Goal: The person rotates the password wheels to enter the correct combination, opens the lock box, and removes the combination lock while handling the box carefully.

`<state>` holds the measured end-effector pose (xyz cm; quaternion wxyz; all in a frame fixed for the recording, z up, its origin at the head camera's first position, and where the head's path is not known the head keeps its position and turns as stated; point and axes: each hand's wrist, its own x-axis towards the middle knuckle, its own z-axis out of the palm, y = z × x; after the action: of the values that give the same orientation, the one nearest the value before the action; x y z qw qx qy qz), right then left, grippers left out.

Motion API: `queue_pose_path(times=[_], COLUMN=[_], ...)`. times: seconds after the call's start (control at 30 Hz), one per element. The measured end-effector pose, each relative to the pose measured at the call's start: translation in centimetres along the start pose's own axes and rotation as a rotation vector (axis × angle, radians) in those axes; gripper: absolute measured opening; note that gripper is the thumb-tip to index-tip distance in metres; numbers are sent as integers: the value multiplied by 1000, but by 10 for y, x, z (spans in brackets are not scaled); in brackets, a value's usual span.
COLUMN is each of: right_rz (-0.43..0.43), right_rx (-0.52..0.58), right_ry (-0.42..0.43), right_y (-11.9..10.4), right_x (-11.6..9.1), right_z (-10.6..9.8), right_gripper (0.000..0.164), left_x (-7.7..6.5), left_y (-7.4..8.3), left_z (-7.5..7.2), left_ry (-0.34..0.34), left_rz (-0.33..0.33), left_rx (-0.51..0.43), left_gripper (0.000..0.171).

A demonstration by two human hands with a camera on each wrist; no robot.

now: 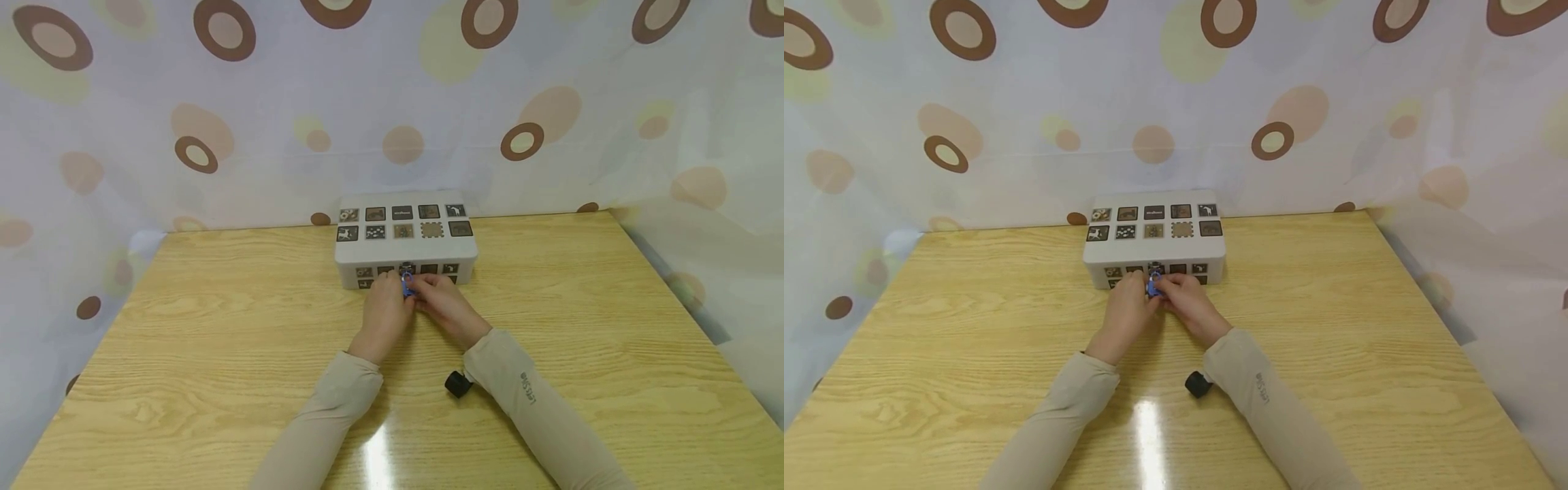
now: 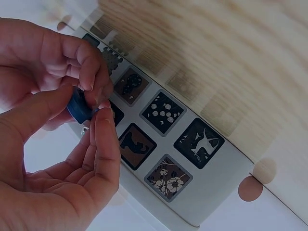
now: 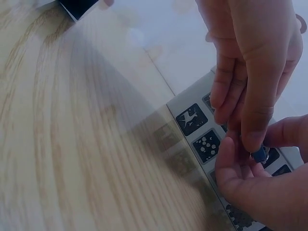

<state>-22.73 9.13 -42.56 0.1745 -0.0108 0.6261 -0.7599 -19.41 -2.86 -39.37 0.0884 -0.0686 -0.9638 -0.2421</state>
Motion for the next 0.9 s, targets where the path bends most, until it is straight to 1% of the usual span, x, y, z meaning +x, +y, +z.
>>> queue_pose_path(times=[0.2,0.4,0.6,0.73,0.9], right_rz=[-11,-6,8,25,8], right_rx=[-37,-65,-51,-39,-42], right_ry=[-3,13,12,23,8], right_y=[0,-1,-1,-2,-3], right_x=[0,-1,1,1,-1], right_z=[0,1,1,0,-1], right_gripper=[32,33,32,30,33], left_x=[1,1,1,1,1], left_y=[1,0,-1,-1,0], left_z=[0,1,0,0,0], left_ry=[-1,-7,-4,-12,-16], left_rz=[-2,-4,10,4,-4], left_rx=[2,-3,1,-4,-5], left_gripper=[27,29,28,28,27])
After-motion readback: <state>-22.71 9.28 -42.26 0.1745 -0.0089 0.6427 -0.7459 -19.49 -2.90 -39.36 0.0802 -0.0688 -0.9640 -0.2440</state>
